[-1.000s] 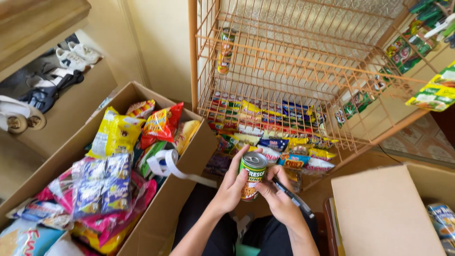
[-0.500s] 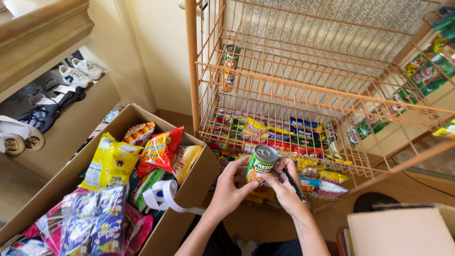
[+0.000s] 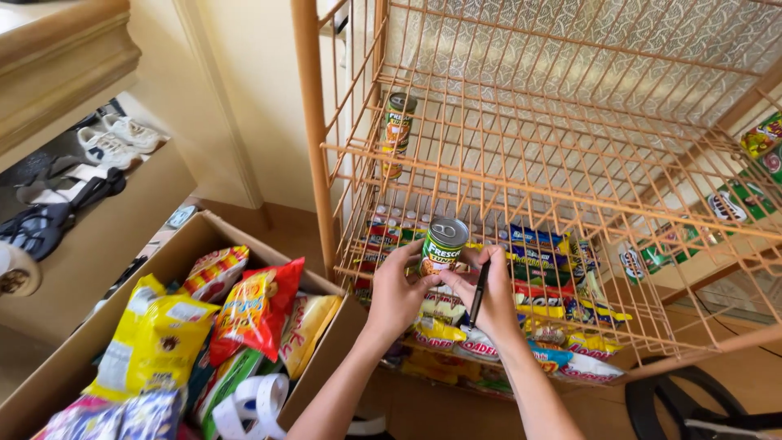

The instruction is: Stocking and labeling grocery items on a wire shelf from cardboard boxes.

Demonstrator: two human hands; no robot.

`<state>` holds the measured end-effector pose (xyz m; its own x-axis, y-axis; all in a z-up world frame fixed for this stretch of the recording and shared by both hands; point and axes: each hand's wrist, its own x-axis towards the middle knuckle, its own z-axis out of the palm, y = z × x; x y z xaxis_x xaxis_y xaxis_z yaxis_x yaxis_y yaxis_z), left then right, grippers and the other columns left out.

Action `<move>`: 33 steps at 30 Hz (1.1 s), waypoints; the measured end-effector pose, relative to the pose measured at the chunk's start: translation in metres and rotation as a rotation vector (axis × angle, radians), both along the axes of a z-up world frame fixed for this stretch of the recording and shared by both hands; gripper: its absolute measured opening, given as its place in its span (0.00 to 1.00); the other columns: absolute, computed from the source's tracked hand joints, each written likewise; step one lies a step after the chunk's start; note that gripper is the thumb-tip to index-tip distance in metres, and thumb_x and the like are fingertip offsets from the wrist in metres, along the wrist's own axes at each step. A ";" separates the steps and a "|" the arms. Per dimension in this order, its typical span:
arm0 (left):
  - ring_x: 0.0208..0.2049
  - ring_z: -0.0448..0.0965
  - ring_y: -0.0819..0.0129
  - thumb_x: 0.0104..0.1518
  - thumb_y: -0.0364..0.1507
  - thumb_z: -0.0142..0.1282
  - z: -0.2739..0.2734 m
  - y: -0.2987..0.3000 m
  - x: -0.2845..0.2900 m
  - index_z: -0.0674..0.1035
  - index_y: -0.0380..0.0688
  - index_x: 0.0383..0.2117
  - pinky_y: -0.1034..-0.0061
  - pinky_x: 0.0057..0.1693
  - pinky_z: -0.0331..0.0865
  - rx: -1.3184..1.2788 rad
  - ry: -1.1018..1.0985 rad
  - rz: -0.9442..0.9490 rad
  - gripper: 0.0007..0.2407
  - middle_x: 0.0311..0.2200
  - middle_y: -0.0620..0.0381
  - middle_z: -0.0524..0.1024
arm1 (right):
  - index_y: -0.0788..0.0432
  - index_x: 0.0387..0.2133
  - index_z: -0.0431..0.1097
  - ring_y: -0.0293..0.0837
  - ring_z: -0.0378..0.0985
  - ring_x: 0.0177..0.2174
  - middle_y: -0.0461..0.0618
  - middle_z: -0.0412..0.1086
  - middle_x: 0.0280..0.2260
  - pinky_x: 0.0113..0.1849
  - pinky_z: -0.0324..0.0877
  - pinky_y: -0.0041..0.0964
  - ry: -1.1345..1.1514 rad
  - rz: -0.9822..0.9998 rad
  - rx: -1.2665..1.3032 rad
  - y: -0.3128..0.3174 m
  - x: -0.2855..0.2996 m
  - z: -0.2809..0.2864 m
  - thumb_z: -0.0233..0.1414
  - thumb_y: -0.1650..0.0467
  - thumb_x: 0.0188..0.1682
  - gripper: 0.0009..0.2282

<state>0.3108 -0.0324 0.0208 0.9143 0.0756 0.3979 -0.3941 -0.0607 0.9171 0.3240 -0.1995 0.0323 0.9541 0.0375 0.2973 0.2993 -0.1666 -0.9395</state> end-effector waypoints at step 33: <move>0.37 0.85 0.65 0.60 0.25 0.53 -0.083 0.015 0.321 0.80 0.37 0.49 0.74 0.42 0.80 -0.046 0.179 0.072 0.12 0.38 0.48 0.83 | 0.59 0.38 0.55 0.44 0.63 0.35 0.50 0.57 0.33 0.39 0.65 0.44 -0.317 -0.342 -0.241 0.035 0.313 -0.086 0.70 0.68 0.36 0.26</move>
<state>0.6319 -0.0179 -0.0624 0.9618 0.1574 0.2241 -0.2208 -0.0388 0.9746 0.6375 -0.1644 -0.0533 0.7887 -0.1573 0.5944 0.4533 -0.5044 -0.7350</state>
